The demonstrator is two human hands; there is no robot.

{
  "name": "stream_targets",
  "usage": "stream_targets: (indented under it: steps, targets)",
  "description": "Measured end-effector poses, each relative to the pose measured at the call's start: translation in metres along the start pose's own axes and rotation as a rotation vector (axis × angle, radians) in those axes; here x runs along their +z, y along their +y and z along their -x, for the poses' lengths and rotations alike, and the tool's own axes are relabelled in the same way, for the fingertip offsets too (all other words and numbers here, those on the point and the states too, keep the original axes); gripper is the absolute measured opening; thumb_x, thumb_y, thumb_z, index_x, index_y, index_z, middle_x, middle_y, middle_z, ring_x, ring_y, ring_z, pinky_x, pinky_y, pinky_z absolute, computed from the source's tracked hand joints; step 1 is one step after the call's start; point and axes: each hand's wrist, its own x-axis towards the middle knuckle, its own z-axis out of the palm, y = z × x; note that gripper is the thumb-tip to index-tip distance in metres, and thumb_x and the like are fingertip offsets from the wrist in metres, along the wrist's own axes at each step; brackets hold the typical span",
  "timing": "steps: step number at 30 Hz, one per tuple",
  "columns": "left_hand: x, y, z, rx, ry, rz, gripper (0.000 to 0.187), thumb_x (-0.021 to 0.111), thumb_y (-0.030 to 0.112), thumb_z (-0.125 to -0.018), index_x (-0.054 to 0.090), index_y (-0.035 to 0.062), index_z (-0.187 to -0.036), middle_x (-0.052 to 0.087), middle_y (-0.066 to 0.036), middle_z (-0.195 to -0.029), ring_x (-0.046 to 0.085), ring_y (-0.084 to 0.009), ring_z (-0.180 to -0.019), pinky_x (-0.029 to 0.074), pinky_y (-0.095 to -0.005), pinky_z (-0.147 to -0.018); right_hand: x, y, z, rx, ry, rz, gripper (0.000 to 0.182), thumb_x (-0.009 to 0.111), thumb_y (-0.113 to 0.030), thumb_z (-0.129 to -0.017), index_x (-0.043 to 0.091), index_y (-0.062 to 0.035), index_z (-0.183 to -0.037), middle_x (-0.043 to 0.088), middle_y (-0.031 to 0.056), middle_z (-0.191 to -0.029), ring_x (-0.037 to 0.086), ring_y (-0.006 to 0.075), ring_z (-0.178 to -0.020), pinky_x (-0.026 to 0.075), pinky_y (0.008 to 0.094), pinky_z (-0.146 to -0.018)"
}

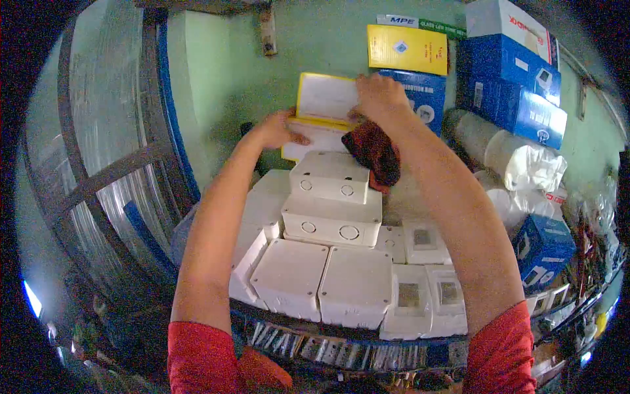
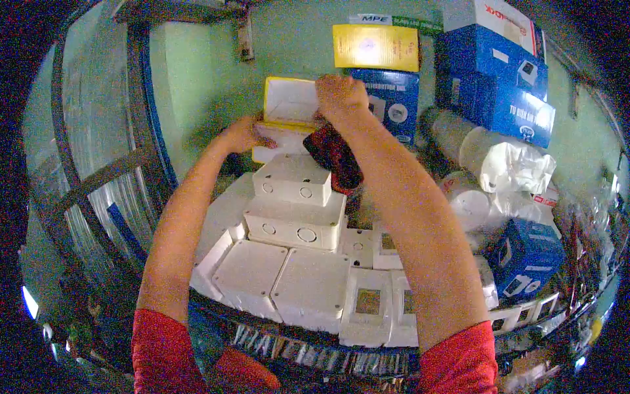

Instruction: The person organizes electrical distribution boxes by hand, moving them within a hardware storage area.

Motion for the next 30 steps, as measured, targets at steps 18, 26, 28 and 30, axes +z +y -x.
stream_targets:
  steps: [18,26,28,30]
  targets:
    - [-0.110,-0.015,0.064,-0.223,0.395,-0.468,0.088,0.087,0.022,-0.052,0.051,0.0136,-0.132,0.060,-0.021,-0.118,0.058,-0.0322,-0.109,0.047,-0.0399,-0.093,0.046,-0.021,0.009,-0.345,-0.054,0.204,0.031,0.062,-0.018,-0.079,0.064,-0.0125,-0.110,0.067,0.0153,-0.097,0.066,0.0315,-0.092,0.055,0.0439,-0.075]
    - [-0.138,0.003,0.094,-0.122,0.610,-0.236,0.086,0.087,0.031,-0.059,0.049,0.0040,-0.132,0.062,-0.019,-0.115,0.061,-0.0285,-0.106,0.045,-0.0352,-0.094,0.052,0.014,0.010,-0.413,0.004,0.190,0.036,0.061,-0.023,-0.082,0.061,-0.0168,-0.117,0.067,0.0175,-0.095,0.066,0.0329,-0.089,0.055,0.0433,-0.074]
    - [-0.143,-0.003,0.097,-0.086,0.695,-0.088,0.086,0.087,0.031,-0.060,0.049,0.0001,-0.131,0.063,-0.018,-0.116,0.061,-0.0218,-0.105,0.045,-0.0306,-0.093,0.015,0.011,0.031,-0.207,-0.028,-0.100,0.040,0.064,-0.030,-0.082,0.060,-0.0141,-0.118,0.068,0.0155,-0.095,0.067,0.0316,-0.085,0.054,0.0408,-0.074]
    - [-0.142,0.030,0.114,0.037,0.769,0.012,0.084,0.087,0.027,-0.061,0.049,0.0013,-0.132,0.063,-0.017,-0.115,0.060,-0.0206,-0.105,0.046,-0.0311,-0.092,-0.026,0.013,0.053,-0.114,-0.005,-0.443,0.048,0.066,-0.036,-0.081,0.058,-0.0112,-0.121,0.068,0.0127,-0.095,0.066,0.0289,-0.080,0.053,0.0384,-0.075]
